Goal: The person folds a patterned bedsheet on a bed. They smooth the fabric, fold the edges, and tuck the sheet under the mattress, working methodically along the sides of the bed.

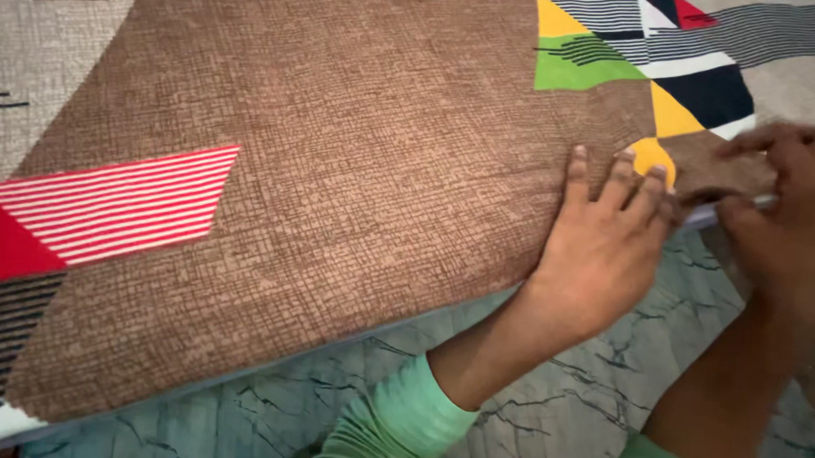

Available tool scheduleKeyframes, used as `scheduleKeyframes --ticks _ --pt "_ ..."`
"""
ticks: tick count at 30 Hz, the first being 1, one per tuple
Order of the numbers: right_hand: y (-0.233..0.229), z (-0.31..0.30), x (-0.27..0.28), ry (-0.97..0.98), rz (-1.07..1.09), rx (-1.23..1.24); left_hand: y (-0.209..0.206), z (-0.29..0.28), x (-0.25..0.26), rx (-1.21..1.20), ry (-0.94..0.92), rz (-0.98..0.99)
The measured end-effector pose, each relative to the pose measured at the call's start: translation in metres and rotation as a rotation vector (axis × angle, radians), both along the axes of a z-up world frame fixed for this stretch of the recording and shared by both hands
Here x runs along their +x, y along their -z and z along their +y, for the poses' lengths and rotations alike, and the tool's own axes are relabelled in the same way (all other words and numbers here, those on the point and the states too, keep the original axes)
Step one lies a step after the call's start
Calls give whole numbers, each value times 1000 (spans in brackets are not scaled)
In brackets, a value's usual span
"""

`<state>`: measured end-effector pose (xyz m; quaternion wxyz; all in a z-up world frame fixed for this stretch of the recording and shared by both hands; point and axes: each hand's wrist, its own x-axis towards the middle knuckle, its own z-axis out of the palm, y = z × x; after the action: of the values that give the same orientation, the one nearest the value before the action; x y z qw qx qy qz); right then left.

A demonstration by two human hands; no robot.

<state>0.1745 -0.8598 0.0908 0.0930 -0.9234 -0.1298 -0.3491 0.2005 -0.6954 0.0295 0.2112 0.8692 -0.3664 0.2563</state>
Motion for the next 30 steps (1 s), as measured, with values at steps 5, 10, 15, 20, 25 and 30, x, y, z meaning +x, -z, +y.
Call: scheduleKeyframes --ticks 5,10,15,20,25,30 --pt "58 -58 26 93 -112 9 -3 1 -2 -17 41 -5" --pt "120 -131 49 26 -266 221 -1 -3 -7 -7 99 25" --pt "123 -139 75 -46 -561 92 3 -6 -5 105 101 -100" --pt "104 -137 72 -287 -606 145 -26 -22 -17 287 39 -8" --pt "86 -146 72 -562 -580 133 -44 -98 -8 188 -60 -71" --pt "81 -153 69 -634 -502 238 -37 -128 -7 192 -79 -14"
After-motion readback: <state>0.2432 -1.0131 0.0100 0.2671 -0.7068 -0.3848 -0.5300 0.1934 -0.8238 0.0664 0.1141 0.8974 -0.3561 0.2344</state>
